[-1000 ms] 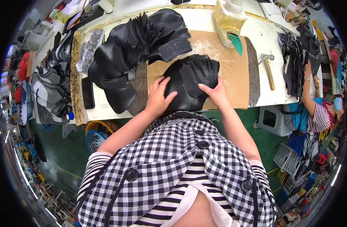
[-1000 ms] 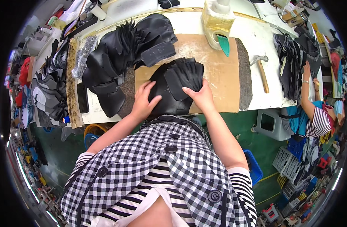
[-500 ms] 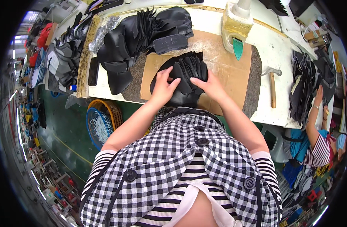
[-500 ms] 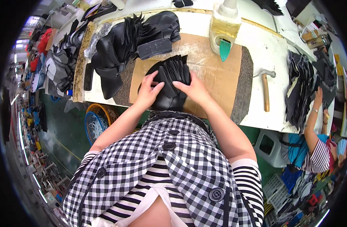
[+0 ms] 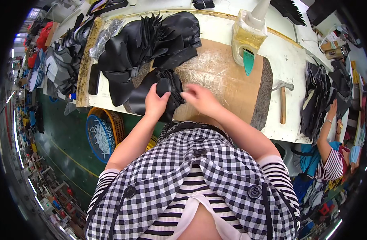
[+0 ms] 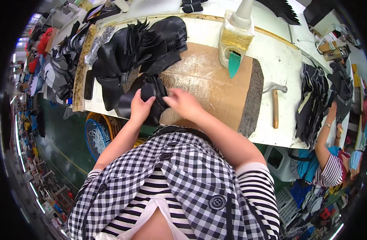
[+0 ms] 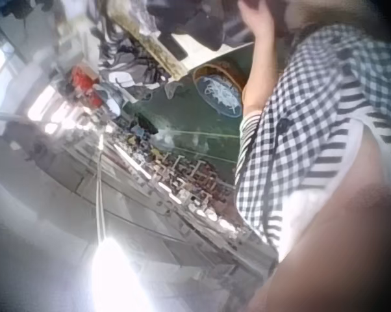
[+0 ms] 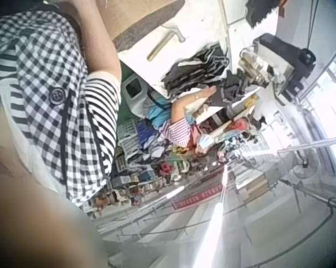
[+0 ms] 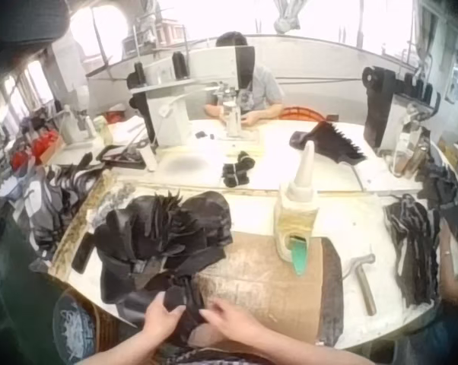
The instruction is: Applying glue to black shoe components using a brush at a manufacturing workbench.
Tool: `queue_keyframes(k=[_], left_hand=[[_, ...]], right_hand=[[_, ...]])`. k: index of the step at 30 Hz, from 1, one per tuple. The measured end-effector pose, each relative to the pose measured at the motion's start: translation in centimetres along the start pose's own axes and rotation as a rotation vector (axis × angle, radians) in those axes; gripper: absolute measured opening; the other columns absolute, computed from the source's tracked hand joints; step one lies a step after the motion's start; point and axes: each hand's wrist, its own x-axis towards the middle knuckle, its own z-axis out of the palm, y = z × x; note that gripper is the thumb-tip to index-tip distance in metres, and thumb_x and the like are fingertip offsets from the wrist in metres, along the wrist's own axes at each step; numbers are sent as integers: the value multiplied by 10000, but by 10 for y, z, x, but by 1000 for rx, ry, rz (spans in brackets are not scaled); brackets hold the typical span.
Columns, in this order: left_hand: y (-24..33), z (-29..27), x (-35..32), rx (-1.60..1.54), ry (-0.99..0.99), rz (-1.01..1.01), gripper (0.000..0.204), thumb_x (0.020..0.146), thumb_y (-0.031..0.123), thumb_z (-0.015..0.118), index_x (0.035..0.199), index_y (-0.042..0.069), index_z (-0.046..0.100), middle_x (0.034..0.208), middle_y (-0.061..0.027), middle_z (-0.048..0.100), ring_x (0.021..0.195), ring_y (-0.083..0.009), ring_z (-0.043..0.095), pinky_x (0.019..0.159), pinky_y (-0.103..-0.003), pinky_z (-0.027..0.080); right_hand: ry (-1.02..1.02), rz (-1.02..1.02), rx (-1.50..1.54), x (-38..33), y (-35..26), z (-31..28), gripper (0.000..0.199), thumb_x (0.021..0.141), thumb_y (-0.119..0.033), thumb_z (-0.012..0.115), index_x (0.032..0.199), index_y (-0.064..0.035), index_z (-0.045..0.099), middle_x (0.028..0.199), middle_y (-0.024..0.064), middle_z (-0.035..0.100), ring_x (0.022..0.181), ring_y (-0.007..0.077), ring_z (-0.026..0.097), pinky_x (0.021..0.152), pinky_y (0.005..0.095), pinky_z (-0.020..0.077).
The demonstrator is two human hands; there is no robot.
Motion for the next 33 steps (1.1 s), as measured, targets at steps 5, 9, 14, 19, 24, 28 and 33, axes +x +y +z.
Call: queue_keyframes(k=[5,9,14,19,24,28,33], left_hand=[[-2,7,9,-330,-131,-11,329,811,138,668,1090,-12,578,978,-139,663,893,-218,636,805,-317,482],[29,11,5,-337,-205,127,349,844,159,640,1132,-8,536,1003,-130,645,909,-220,622,819,-315,472],[54,51,0,-490,-410,78,290,870,139,599,1107,-19,544,990,-136,644,900,-213,626,796,-309,484],[70,126,12,-555,-585,-164,235,849,142,617,999,-31,563,938,-153,632,880,-242,600,772,-345,468],[62,141,23,-333,-542,-37,280,814,162,649,994,-33,559,860,-188,638,815,-313,632,731,-380,483],[57,130,27,-147,-489,84,252,797,146,660,950,-24,552,814,-177,632,770,-307,636,702,-395,492],[63,126,29,-145,-506,67,246,773,141,685,894,-16,538,777,-166,626,742,-307,633,688,-388,495]], right_hand=[[761,95,-404,-40,19,-123,301,753,-39,683,1017,-38,539,785,50,540,739,160,548,701,283,460],[947,-321,-846,4,28,-161,296,758,-61,671,1028,-71,551,832,104,588,888,240,570,758,324,457],[782,-54,-537,28,19,-175,115,855,-116,637,948,-50,629,837,122,664,751,211,633,684,309,481],[734,51,-387,39,11,-178,195,863,-162,590,1020,-51,562,793,163,642,692,265,637,648,336,500],[967,81,23,28,39,-190,247,862,-79,490,1091,7,464,856,139,601,659,199,627,580,303,524],[1007,175,560,6,53,-191,213,863,-55,475,1068,-1,450,877,143,592,639,212,622,533,309,562],[661,282,631,-22,36,-156,228,879,-81,536,1085,-35,449,896,122,586,643,233,636,515,323,567]])
